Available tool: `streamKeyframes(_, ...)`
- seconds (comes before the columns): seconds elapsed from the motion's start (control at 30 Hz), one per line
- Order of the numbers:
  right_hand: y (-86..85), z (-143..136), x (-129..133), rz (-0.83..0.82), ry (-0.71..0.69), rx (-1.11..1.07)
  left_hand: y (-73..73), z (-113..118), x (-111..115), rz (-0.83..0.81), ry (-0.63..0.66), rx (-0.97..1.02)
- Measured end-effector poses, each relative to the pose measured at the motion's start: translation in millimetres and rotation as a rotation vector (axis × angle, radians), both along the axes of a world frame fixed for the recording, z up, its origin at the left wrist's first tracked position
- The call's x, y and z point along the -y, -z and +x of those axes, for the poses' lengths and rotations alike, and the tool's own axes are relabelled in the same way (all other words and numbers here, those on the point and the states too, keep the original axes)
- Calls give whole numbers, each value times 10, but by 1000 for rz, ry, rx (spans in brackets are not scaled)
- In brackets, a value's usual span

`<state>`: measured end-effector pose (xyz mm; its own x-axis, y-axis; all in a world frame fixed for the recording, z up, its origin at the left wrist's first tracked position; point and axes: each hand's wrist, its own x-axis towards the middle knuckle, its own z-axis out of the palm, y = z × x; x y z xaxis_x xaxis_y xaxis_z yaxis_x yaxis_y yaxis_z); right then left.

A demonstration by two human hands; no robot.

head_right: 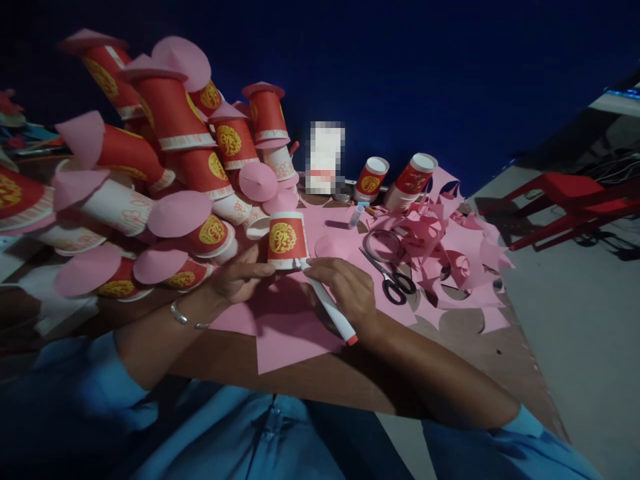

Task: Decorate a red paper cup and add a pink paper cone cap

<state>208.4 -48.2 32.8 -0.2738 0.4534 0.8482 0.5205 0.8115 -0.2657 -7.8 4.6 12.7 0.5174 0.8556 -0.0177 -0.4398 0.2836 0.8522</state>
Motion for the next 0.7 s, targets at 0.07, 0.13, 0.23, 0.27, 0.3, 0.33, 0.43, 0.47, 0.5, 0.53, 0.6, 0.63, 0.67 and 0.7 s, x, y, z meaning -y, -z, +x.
streamKeyframes(0.07,16,0,15,-6,-3,11,1,-2,10,-25,18,-14)
streamKeyframes(0.13,35,-6,29,-4,-26,26,3,-5,22,-27,44,-51)
streamKeyframes(0.23,55,-18,45,-6,-78,55,-3,-11,35,-12,69,-139)
streamKeyframes(0.27,55,-21,48,-9,-94,64,-5,-13,37,-13,75,-162)
streamKeyframes(0.3,52,-24,51,-11,-106,69,-4,-17,36,-16,83,-174)
streamKeyframes(0.33,45,-27,53,-8,-116,74,-1,-21,35,-20,94,-179)
streamKeyframes(0.43,8,-30,57,10,-125,77,27,-34,27,-16,119,-167)
streamKeyframes(0.47,-5,-31,58,14,-124,80,40,-38,26,-14,122,-160)
streamKeyframes(0.5,-17,-32,59,16,-123,84,53,-42,25,-11,124,-150)
streamKeyframes(0.53,-26,-33,60,16,-125,88,65,-44,24,-9,123,-140)
streamKeyframes(0.6,-33,-37,60,15,-133,88,86,-47,24,-2,125,-126)
streamKeyframes(0.63,-31,-40,59,12,-139,87,94,-47,23,2,125,-123)
streamKeyframes(0.67,-26,-43,58,7,-145,85,100,-47,22,6,126,-121)
streamKeyframes(0.7,-19,-45,57,2,-151,82,104,-47,20,8,126,-120)
